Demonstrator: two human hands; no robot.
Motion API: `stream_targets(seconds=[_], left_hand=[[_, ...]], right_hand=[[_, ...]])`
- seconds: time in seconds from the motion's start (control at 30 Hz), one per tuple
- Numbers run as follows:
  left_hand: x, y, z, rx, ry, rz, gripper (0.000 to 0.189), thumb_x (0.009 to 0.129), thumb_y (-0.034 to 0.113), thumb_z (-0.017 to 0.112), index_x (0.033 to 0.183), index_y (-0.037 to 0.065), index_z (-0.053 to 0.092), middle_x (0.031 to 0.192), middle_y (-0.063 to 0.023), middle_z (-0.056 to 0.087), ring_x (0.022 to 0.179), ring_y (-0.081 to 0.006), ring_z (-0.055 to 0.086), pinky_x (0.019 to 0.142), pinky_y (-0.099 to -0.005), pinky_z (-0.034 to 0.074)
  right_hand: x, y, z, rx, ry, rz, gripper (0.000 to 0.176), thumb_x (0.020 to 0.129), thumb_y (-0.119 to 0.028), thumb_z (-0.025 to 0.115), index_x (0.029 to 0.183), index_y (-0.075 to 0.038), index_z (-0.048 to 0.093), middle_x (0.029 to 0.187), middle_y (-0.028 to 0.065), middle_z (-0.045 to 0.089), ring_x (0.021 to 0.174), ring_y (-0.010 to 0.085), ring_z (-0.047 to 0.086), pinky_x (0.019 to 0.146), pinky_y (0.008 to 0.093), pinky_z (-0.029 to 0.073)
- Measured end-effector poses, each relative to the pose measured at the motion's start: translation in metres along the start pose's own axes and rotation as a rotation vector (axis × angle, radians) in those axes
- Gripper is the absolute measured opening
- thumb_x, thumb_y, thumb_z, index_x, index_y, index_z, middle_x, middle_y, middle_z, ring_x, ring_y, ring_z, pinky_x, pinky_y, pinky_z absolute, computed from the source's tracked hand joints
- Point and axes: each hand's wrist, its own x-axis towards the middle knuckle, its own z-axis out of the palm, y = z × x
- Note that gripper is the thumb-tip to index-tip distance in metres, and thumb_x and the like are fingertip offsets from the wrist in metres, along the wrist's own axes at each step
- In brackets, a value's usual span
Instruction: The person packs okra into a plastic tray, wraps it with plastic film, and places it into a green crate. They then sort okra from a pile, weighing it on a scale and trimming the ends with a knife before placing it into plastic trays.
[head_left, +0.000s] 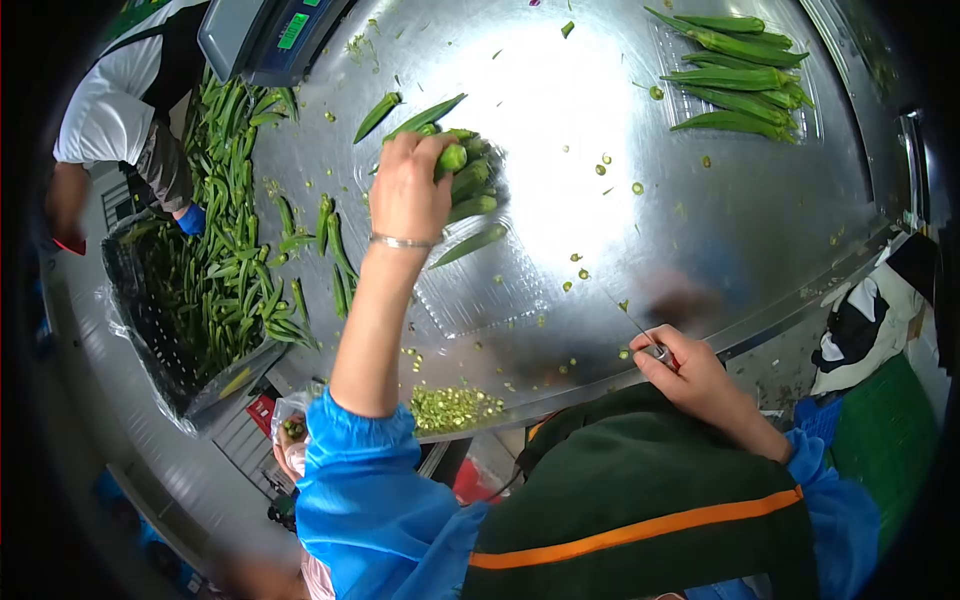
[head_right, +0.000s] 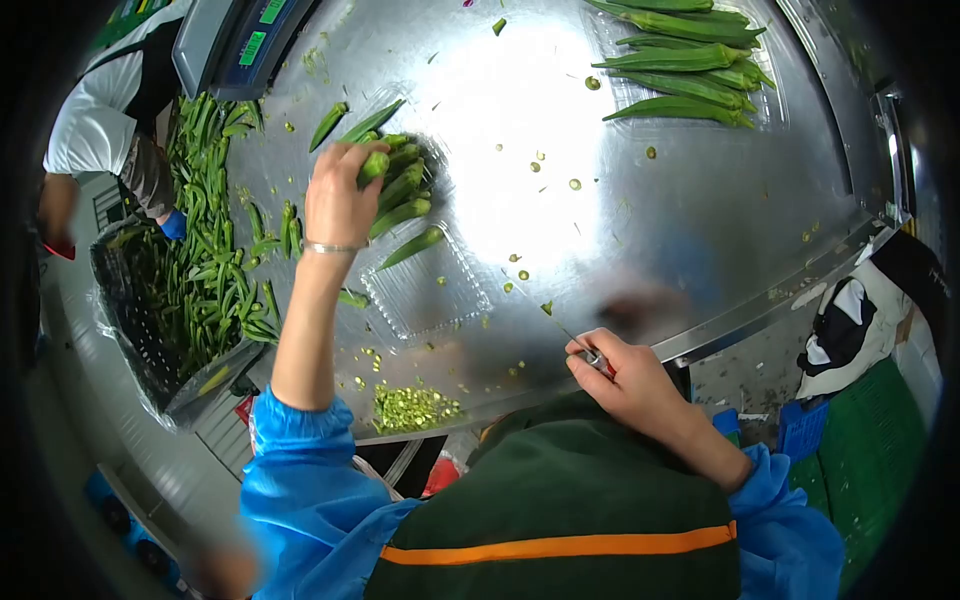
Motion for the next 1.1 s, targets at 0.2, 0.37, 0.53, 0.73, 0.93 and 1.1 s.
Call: stream_targets(seconds=[0.2, 0.37, 0.53, 0.73, 0.93, 1.1], left_hand=[[0.021, -0.024, 0.015, -0.057, -0.265, 0.091, 0.034, 0.067, 0.004, 0.068, 0.1, 0.012, 0.062, 0.096, -0.0113, 0.054, 0.093, -0.0285, 0.052, 0.081, -0.0364, 0.043], [0.017, -0.031, -0.001, -0.164, -0.121, 0.126, 0.031, 0.071, 0.006, 0.067, 0.1, 0.009, 0.06, 0.096, -0.011, 0.056, 0.089, -0.0286, 0.053, 0.079, -0.0339, 0.044], [-0.031, 0.034, -0.088, -0.439, -0.07, 0.127, 0.031, 0.072, 0.007, 0.066, 0.102, 0.005, 0.056, 0.089, -0.0105, 0.059, 0.082, -0.0249, 0.054, 0.073, -0.0324, 0.045], [-0.117, 0.091, -0.069, -1.19, -0.534, -0.533, 0.027, 0.082, 0.01, 0.062, 0.106, 0.002, 0.052, 0.086, -0.0001, 0.058, 0.078, -0.0055, 0.051, 0.068, -0.0199, 0.043], [-0.139, 0.112, -0.054, -1.224, -0.511, -0.499, 0.028, 0.081, 0.007, 0.063, 0.106, 0.002, 0.052, 0.088, -0.0021, 0.06, 0.078, -0.0078, 0.055, 0.067, -0.0237, 0.045], [-0.139, 0.118, -0.053, -1.11, -0.466, -0.374, 0.029, 0.078, 0.009, 0.066, 0.103, 0.002, 0.054, 0.087, -0.0055, 0.059, 0.075, -0.0112, 0.056, 0.066, -0.0242, 0.045]], right_hand=[[0.006, -0.001, -0.002, -0.009, 0.035, 0.039, 0.02, 0.082, -0.016, 0.058, 0.095, -0.001, 0.055, 0.069, 0.0089, 0.059, 0.049, 0.0112, 0.049, 0.049, 0.0258, 0.039], [0.008, -0.015, -0.002, 0.003, 0.073, -0.002, 0.022, 0.081, -0.015, 0.059, 0.097, -0.001, 0.055, 0.075, 0.0098, 0.061, 0.05, 0.0107, 0.048, 0.049, 0.0249, 0.04], [0.0, -0.036, -0.004, -0.022, 0.1, -0.202, 0.032, 0.079, -0.013, 0.061, 0.109, -0.003, 0.055, 0.081, 0.0083, 0.063, 0.05, 0.0101, 0.048, 0.05, 0.0246, 0.041], [0.005, -0.035, 0.007, -0.209, 0.156, -0.577, 0.041, 0.074, -0.013, 0.064, 0.115, -0.009, 0.055, 0.066, 0.0033, 0.055, 0.05, 0.0163, 0.051, 0.045, 0.0269, 0.04], [-0.004, -0.026, 0.006, -0.349, 0.129, -0.575, 0.044, 0.069, -0.004, 0.064, 0.112, -0.008, 0.056, 0.065, 0.0049, 0.055, 0.051, 0.0186, 0.053, 0.045, 0.0295, 0.041], [-0.007, -0.019, 0.006, -0.345, 0.146, -0.57, 0.044, 0.068, -0.005, 0.066, 0.111, -0.008, 0.057, 0.064, 0.0049, 0.054, 0.051, 0.0183, 0.053, 0.046, 0.0291, 0.042]])
